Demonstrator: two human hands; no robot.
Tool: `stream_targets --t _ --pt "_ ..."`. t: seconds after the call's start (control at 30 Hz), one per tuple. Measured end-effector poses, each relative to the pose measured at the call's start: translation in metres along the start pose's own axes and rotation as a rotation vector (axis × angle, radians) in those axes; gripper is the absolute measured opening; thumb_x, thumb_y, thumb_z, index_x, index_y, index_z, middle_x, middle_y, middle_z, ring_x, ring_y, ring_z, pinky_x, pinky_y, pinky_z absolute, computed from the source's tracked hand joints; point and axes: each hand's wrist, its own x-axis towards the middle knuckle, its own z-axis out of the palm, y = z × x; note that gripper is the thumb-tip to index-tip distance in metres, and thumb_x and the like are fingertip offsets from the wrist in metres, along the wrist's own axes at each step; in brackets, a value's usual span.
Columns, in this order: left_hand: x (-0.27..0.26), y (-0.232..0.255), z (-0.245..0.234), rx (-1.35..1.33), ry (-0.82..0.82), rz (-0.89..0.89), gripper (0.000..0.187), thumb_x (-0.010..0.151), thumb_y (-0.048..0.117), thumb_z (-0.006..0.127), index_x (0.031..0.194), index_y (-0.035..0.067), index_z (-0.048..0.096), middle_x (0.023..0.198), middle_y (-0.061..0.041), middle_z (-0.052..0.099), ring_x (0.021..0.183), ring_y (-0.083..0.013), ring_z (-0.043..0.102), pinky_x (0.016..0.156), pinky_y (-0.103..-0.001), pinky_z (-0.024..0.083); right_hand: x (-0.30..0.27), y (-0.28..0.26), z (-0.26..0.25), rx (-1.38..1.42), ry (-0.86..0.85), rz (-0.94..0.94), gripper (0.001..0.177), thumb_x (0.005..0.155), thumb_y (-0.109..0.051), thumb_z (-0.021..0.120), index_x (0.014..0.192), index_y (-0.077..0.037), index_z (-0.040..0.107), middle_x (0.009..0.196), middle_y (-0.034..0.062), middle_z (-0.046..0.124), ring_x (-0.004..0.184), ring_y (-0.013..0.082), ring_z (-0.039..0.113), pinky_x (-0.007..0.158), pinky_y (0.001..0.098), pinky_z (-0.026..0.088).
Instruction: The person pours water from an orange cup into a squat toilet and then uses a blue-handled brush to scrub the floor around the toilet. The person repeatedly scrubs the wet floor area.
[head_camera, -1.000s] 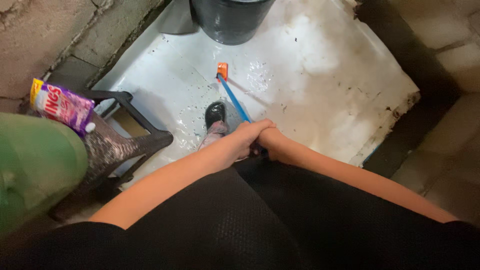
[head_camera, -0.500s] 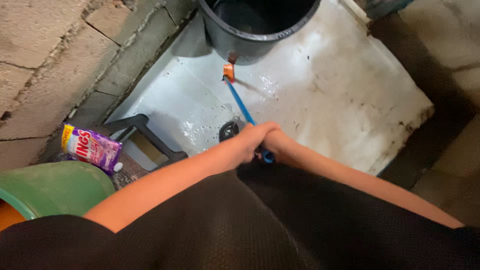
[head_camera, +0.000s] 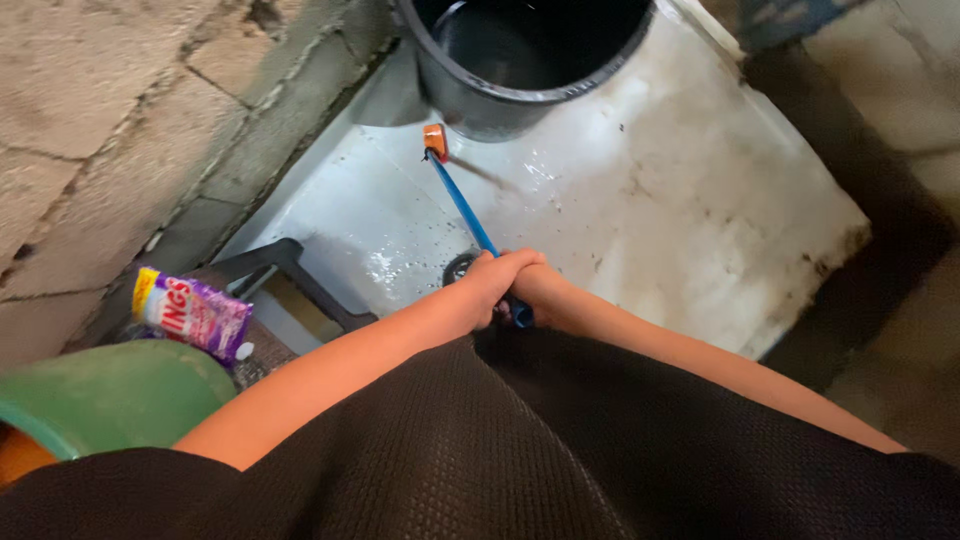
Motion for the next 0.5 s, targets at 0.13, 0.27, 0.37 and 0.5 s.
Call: stream_targets --t 0.13,0.27,0.37,0.5 --pt "0.002 -0.006 0.031 0.158 -0.020 -0.126 0.047 0.068 0.036 0.080 0.093 0.005 0.055 0.070 -0.009 0.047 0.047 -0.0173 0.038 0.044 -0.037 0.042 -0.022 0.018 -0.022 0.116 0.081 0.076 0.023 0.101 -0.032 0.045 0.085 -0.022 0.056 0.058 -0.0003 0.049 0.044 0.0110 0.043 0.040 0.0262 0.036" --pt "-0.008 -0.015 0.064 0.267 -0.105 -0.167 0.041 0.074 0.036 0.076 0.083 0.001 0.057 0.062 -0.008 0.047 0.046 -0.0185 0.043 0.042 -0.040 0.046 -0.042 0.040 -0.055 0.221 0.103 0.134 0.042 0.105 -0.041 0.045 0.074 -0.013 0.050 0.056 0.0000 0.048 0.044 0.0097 0.042 0.040 0.0243 0.035" --pt "-0.015 -0.033 0.094 0.323 -0.194 -0.191 0.039 0.075 0.034 0.075 0.081 0.000 0.057 0.061 -0.008 0.046 0.045 -0.0181 0.043 0.041 -0.039 0.046 -0.059 0.070 -0.081 0.267 0.154 0.110 0.038 0.105 -0.033 0.046 0.073 -0.012 0.048 0.055 0.0010 0.047 0.044 0.0113 0.043 0.039 0.0249 0.034" --pt "-0.021 -0.074 0.131 0.385 -0.211 -0.227 0.038 0.075 0.038 0.073 0.077 0.006 0.054 0.060 -0.005 0.041 0.044 -0.0158 0.039 0.040 -0.035 0.039 -0.085 0.113 -0.113 0.176 0.204 0.053 0.038 0.106 -0.026 0.042 0.080 -0.002 0.055 0.062 0.0085 0.060 0.046 0.0098 0.045 0.041 0.0250 0.036"
